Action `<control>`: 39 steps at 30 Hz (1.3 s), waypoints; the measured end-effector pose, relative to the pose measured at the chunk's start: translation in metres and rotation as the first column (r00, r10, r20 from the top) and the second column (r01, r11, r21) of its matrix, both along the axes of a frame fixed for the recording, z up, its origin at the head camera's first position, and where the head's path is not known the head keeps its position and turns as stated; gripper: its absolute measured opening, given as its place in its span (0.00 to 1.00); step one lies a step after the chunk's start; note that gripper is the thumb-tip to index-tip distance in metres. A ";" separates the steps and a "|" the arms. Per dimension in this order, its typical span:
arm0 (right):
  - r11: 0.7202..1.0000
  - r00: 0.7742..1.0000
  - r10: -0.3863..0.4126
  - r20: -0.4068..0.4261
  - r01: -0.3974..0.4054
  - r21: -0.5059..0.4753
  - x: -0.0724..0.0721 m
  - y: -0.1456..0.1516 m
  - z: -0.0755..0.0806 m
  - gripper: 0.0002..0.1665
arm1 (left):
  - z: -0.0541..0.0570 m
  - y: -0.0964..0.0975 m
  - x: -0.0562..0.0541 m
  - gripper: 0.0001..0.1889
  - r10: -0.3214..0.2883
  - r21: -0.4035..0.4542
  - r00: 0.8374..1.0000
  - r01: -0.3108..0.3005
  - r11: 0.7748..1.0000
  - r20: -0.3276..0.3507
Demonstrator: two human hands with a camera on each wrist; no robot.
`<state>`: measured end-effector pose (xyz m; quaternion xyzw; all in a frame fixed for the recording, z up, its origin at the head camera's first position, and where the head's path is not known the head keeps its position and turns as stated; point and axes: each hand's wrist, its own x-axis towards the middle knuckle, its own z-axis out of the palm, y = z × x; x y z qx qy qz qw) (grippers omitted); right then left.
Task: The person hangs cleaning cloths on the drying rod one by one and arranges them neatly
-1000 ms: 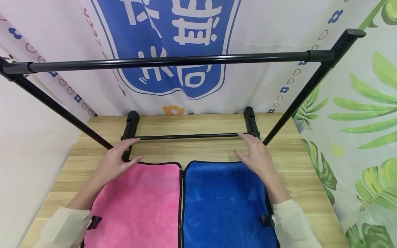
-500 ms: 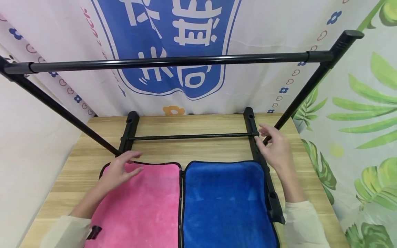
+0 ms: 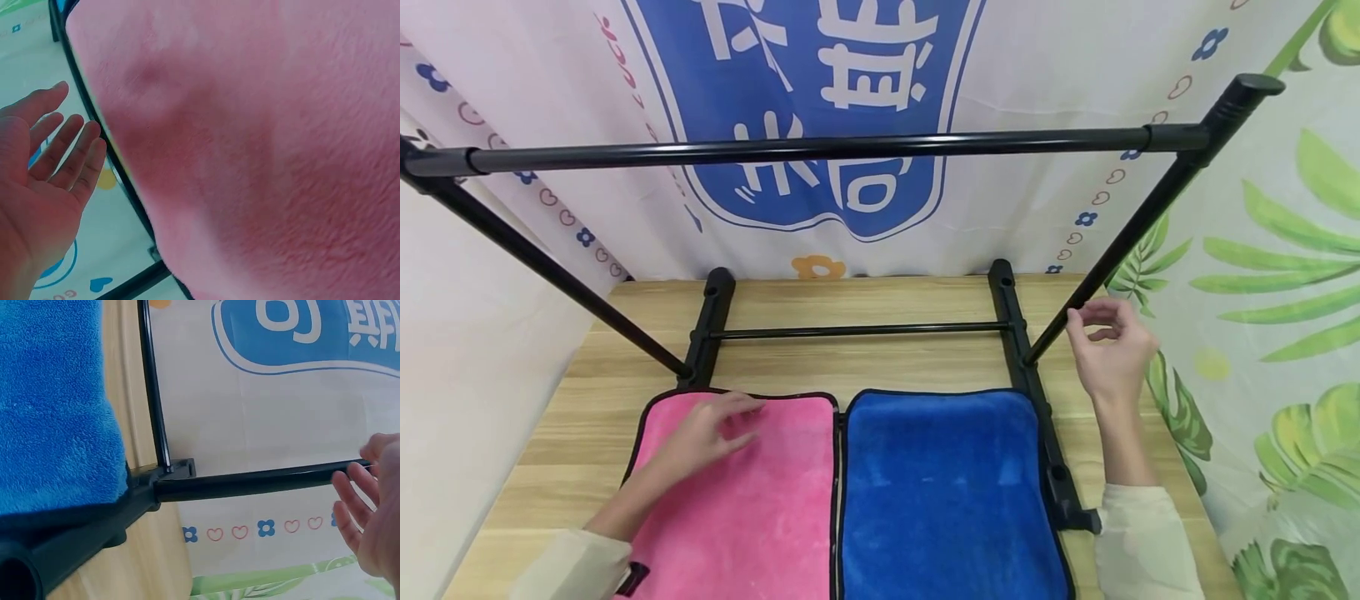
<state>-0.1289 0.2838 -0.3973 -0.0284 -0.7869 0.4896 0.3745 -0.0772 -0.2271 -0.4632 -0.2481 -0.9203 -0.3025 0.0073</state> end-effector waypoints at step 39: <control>0.964 0.964 0.254 0.082 -0.245 -0.107 -0.027 0.026 -0.016 0.12 | -0.033 0.003 0.012 0.20 -0.193 -0.237 0.981 0.194 0.952 0.027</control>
